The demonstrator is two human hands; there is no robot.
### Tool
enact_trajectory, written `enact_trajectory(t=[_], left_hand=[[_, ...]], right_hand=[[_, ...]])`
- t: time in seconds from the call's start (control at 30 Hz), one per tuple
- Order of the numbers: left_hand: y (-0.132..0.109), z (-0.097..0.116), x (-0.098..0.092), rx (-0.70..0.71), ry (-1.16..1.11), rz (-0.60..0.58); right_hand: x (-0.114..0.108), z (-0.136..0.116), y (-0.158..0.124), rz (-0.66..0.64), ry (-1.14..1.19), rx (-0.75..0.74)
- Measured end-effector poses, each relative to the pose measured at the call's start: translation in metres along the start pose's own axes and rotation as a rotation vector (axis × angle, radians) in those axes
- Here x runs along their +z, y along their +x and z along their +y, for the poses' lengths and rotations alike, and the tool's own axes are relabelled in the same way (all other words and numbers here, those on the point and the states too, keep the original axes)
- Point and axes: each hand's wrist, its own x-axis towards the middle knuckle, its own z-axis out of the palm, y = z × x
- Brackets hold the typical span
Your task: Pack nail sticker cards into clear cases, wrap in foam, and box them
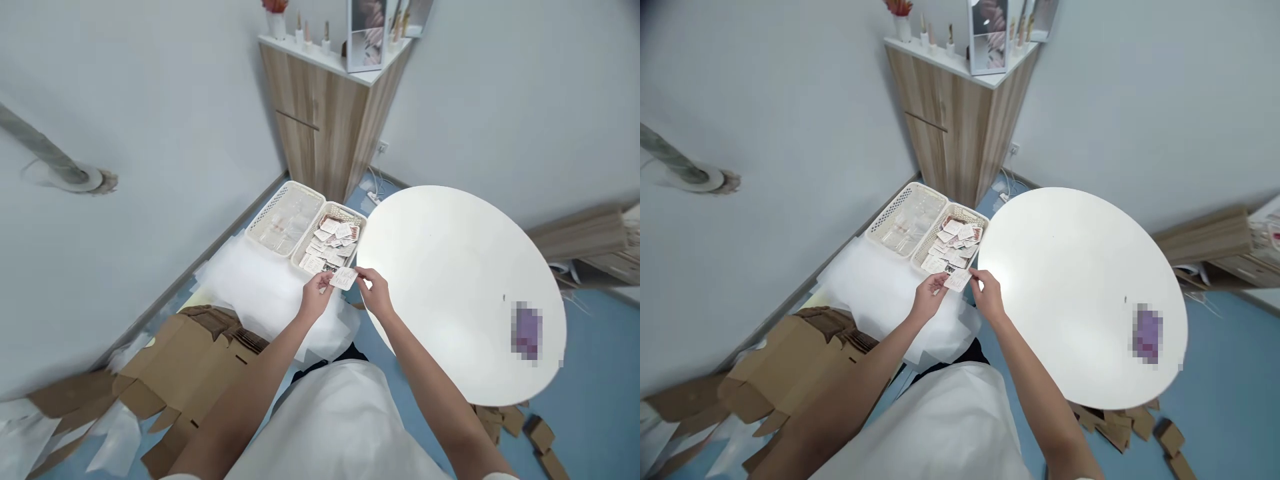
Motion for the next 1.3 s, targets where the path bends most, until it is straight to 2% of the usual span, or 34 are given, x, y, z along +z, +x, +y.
enact_trajectory(t=[0.13, 0.23, 0.37, 0.53, 0.67, 0.87, 1.1, 1.2, 1.3], left_hand=[[-0.029, 0.02, 0.012, 0.017, 0.008, -0.16], [-0.044, 0.033, 0.027, 0.003, -0.022, -0.28], [-0.058, 0.044, 0.051, -0.133, -0.192, -0.425], [-0.072, 0.05, 0.088, -0.343, -0.355, -0.556], [-0.08, 0.058, 0.125, -0.395, -0.366, -0.624], [-0.083, 0.073, 0.179, -0.324, -0.253, -0.662], [-0.085, 0.077, 0.226, -0.231, -0.109, -0.69], [-0.086, 0.08, 0.239, -0.117, -0.007, -0.729], [-0.083, 0.084, 0.247, -0.008, 0.054, -0.779]], right_hand=[[-0.026, -0.007, -0.053, 0.123, 0.068, 0.13], [-0.042, -0.008, -0.081, 0.202, 0.162, 0.216], [-0.066, -0.006, -0.106, 0.256, 0.278, 0.29], [-0.1, 0.006, -0.132, 0.337, 0.323, 0.311], [-0.129, 0.025, -0.151, 0.413, 0.313, 0.324], [-0.175, 0.057, -0.169, 0.457, 0.346, 0.398], [-0.223, 0.088, -0.162, 0.443, 0.448, 0.401], [-0.237, 0.095, -0.154, 0.373, 0.418, 0.403], [-0.245, 0.102, -0.149, 0.205, 0.376, 0.4]])
